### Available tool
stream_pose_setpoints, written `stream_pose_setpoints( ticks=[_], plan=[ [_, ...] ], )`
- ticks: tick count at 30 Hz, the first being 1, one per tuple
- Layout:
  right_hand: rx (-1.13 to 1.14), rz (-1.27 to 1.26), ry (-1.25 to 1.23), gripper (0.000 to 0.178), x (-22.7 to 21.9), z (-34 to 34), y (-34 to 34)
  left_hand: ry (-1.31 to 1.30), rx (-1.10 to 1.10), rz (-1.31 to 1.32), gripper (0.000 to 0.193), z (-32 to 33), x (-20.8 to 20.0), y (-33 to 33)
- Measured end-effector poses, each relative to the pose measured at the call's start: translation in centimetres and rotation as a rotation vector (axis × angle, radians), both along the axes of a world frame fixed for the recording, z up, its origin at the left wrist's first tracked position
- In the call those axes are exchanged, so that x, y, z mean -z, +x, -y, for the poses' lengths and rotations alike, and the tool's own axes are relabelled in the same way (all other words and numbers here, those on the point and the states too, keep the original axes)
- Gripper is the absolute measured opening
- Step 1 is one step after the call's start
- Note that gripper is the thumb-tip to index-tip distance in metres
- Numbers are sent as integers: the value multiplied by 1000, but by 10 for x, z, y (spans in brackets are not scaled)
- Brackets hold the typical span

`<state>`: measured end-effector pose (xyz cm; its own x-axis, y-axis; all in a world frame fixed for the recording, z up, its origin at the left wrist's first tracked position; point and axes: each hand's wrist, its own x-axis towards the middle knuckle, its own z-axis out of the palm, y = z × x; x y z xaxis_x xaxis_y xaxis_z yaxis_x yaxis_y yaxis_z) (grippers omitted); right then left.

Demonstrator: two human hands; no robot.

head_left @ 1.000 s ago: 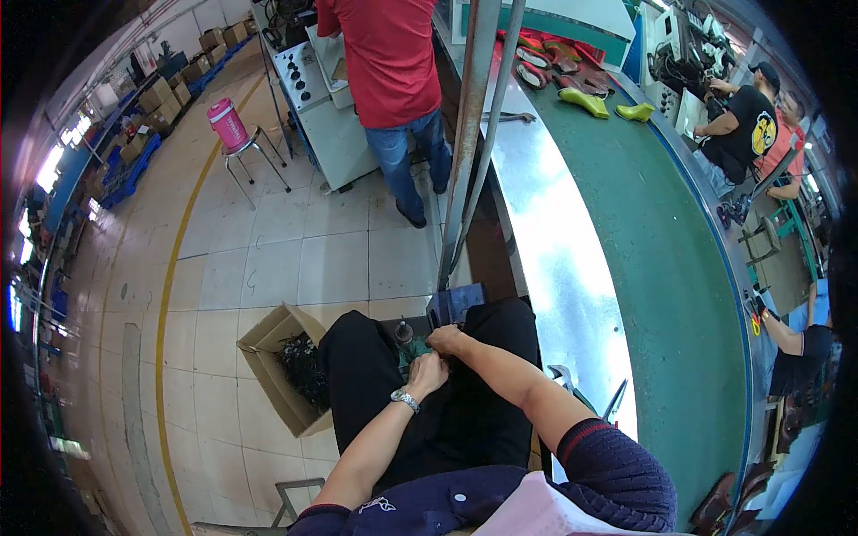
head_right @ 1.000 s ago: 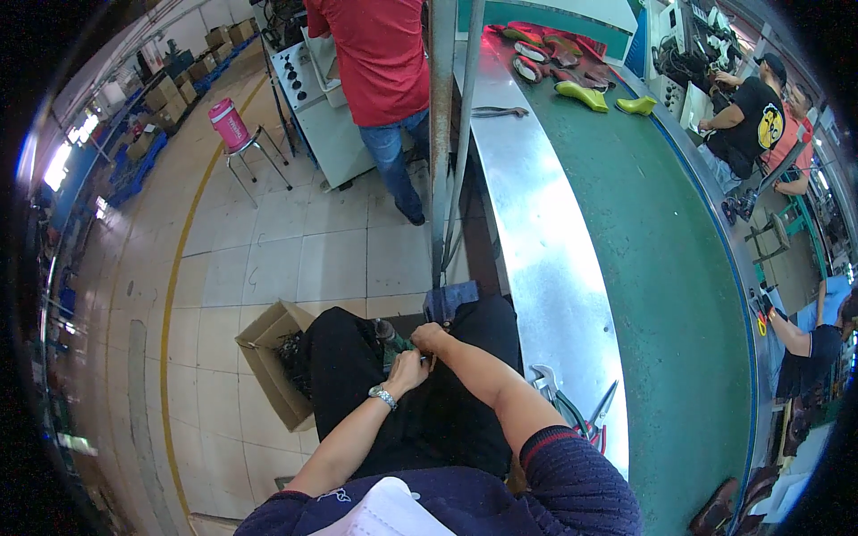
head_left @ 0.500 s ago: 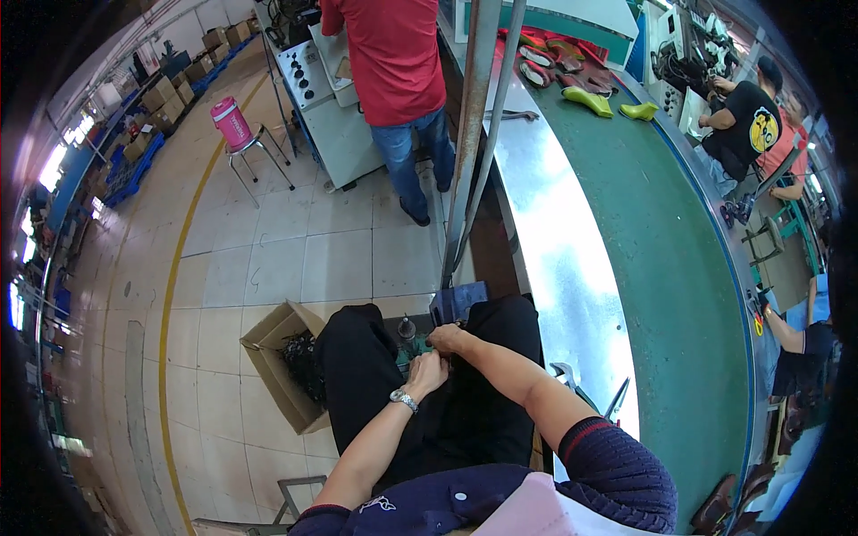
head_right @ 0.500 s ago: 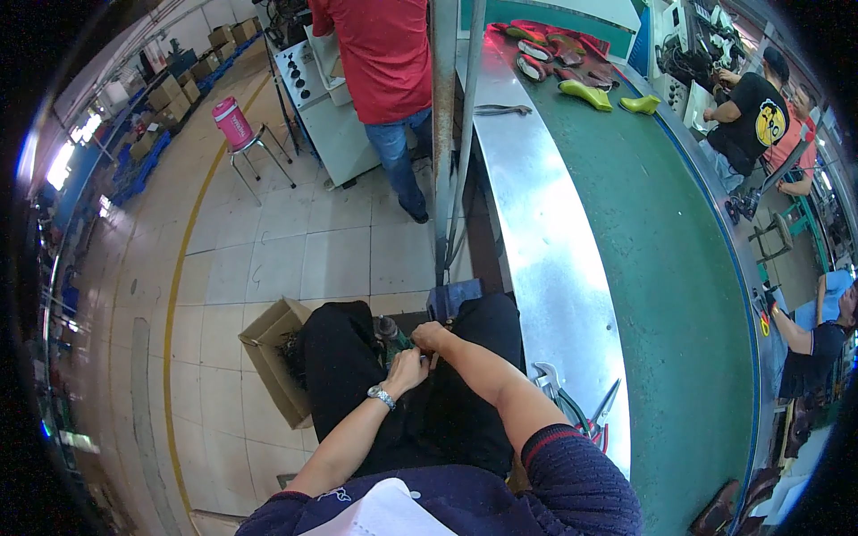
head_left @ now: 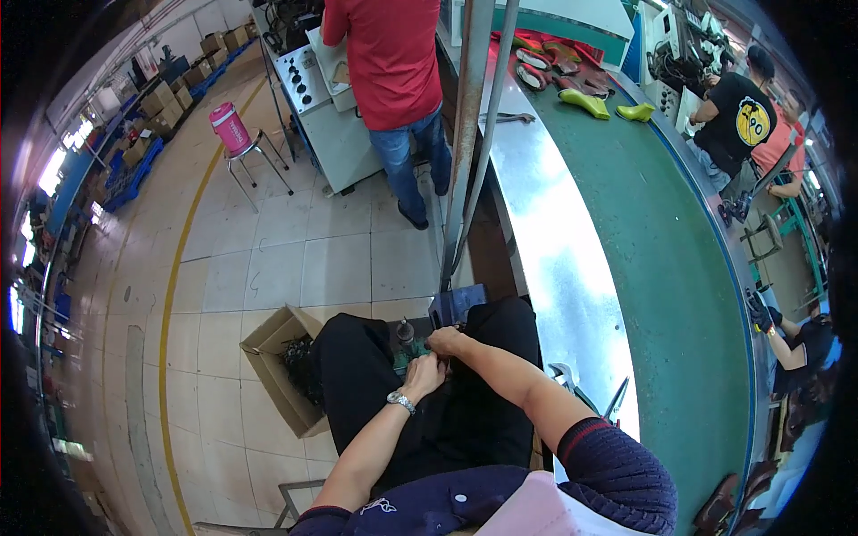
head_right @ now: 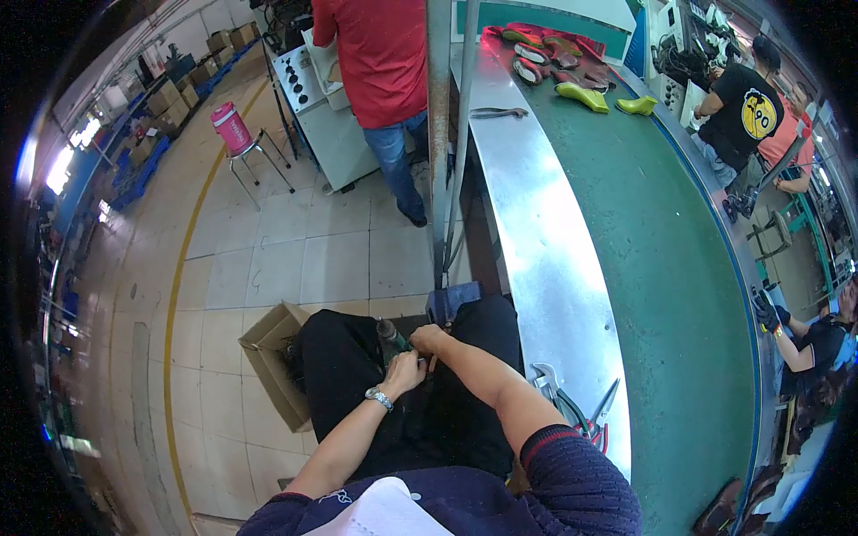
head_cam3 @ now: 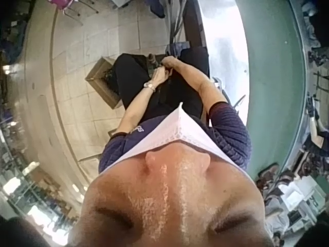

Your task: Manually stretching shoe leather onto a last and hammering it into place.

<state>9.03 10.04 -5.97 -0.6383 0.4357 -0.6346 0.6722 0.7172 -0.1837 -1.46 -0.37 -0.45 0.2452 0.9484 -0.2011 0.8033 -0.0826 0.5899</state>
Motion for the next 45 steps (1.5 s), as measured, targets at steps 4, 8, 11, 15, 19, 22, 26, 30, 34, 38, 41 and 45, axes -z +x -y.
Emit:
stream_pose_setpoints(
  ticks=[4,8,11,15,19,22,26,30,34,38,41,45],
  plan=[
    [66,-69,-8,29,-2,0,1,19,-13,23,24,0,1,-2],
    [43,-47,-30,30,-6,0,-3,-5,-9,12,24,0,-2,-3],
    [38,-40,-24,29,-9,1,-4,-10,-23,-2,23,0,-1,-3],
    [32,-28,-35,29,-3,-2,0,-10,-5,-14,24,-2,4,0],
    [39,-32,-27,28,-2,-1,-2,30,-1,-7,23,-1,9,-2],
    [43,-37,-16,26,-3,0,-3,41,-1,-8,23,0,8,-3],
    [51,-61,-11,25,-2,-1,3,47,6,2,23,-1,4,1],
    [42,-66,-10,24,-12,2,-3,28,-2,-24,22,0,7,-4],
    [47,-90,5,23,-6,1,0,29,3,-11,23,-1,7,-2],
    [68,-85,6,25,1,-2,4,19,4,-1,24,-3,2,2],
    [53,-71,-26,28,-5,-1,-3,34,-9,-7,24,0,7,-4],
    [65,-84,-31,29,-5,-1,-2,34,-6,-11,24,-1,6,-3]
  ],
)
